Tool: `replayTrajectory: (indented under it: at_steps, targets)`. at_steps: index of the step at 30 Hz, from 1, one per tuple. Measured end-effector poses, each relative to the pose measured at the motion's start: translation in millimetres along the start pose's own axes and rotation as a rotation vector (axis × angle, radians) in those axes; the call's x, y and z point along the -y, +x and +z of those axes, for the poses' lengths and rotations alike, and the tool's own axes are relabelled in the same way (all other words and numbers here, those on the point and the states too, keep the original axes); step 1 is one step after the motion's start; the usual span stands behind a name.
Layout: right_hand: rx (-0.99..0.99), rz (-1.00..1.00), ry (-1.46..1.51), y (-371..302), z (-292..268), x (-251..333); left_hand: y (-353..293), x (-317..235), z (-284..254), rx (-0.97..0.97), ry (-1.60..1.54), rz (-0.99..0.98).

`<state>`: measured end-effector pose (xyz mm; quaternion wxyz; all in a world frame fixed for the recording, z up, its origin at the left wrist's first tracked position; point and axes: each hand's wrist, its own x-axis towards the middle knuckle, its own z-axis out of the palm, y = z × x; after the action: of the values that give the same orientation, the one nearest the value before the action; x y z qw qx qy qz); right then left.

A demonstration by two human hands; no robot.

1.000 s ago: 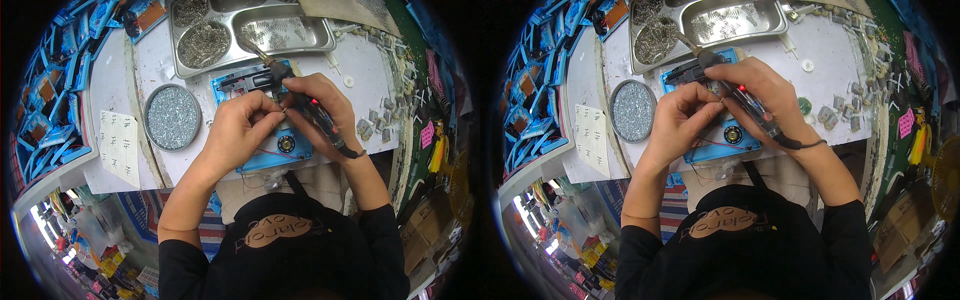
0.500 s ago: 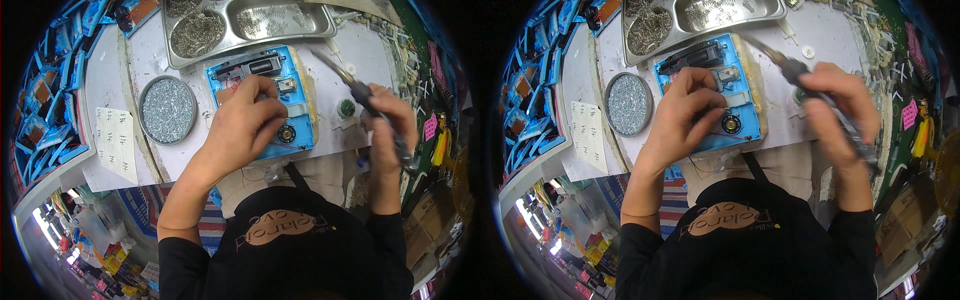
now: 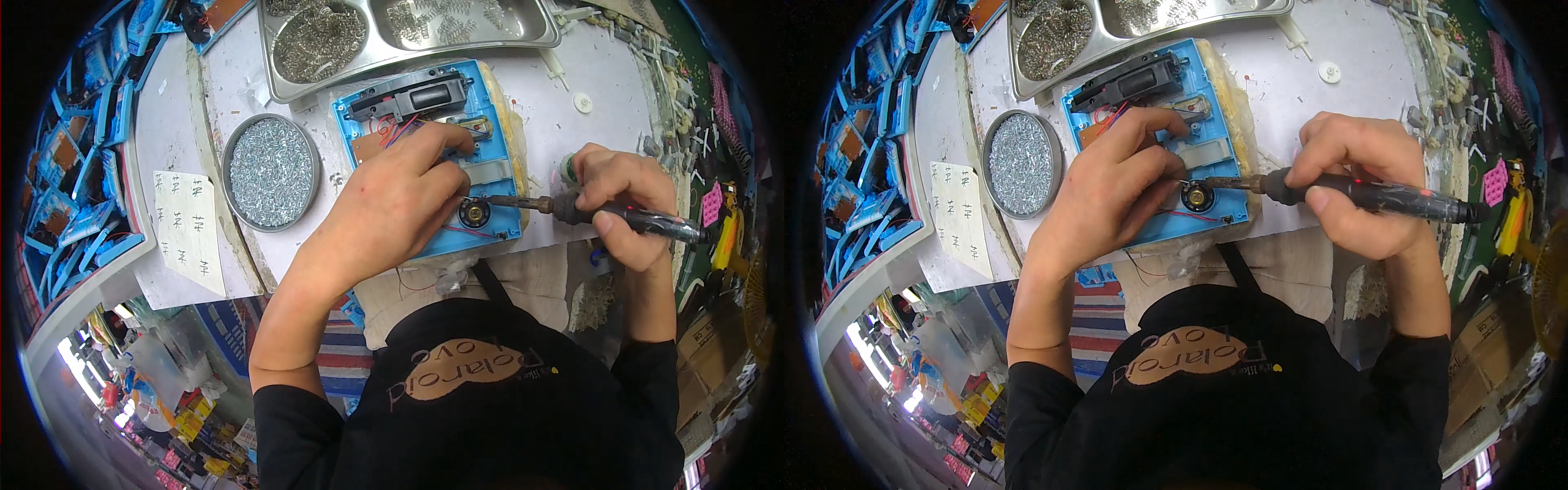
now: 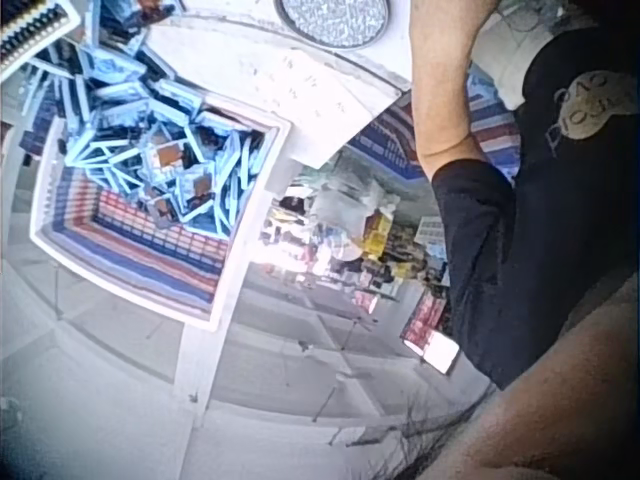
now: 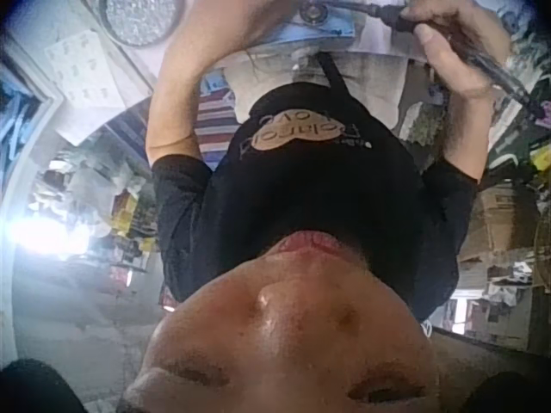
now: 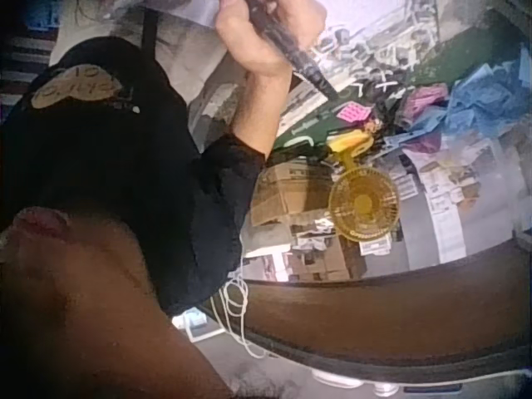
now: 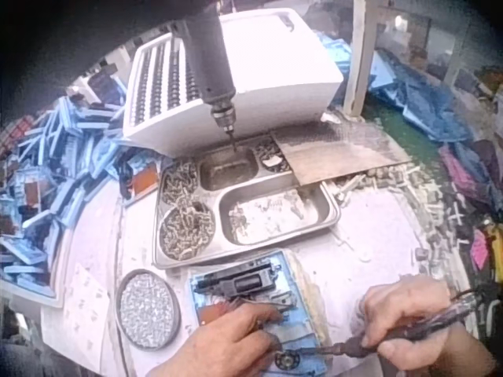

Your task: The recorder is assembling a small electronic device, installing a circuit board, motor, and plastic components into a casing, then soldering connections and securing the unit with screws.

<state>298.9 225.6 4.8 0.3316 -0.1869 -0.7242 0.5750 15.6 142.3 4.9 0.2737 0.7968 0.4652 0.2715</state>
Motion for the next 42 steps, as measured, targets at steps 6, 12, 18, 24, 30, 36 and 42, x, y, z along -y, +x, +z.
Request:
replayTrajectory:
  at_steps: [6, 12, 18, 24, 30, 36, 42]
  targets:
    - [0.084, -0.03, -0.074, 12.0, -0.1, -2.0, 1.0, -2.2, 0.0, 0.017, 0.046, -0.001]
    - [0.107, -0.03, -0.128, 14.7, 1.3, -1.7, 0.0, -1.5, 2.3, -0.008, 0.075, 0.009]
    - [0.133, -0.056, -0.207, 19.0, 1.2, 2.9, 0.8, -2.2, 3.4, -0.02, 0.079, 0.011]
    - [0.101, -0.123, -0.25, 24.1, 10.0, 10.2, 0.1, -2.8, 4.8, -0.015, 0.089, -0.006]
    - [0.085, -0.118, -0.266, 17.3, -2.6, 18.1, 1.6, -4.0, 2.7, -0.015, 0.08, 0.006]
    - [-0.011, -0.126, -0.171, 9.5, -7.2, 13.1, -0.6, -1.3, 0.4, 0.007, 0.027, -0.022]
    - [0.027, -0.127, -0.174, 11.8, -5.4, 12.0, -1.6, -1.3, -0.5, -0.005, -0.016, -0.042]
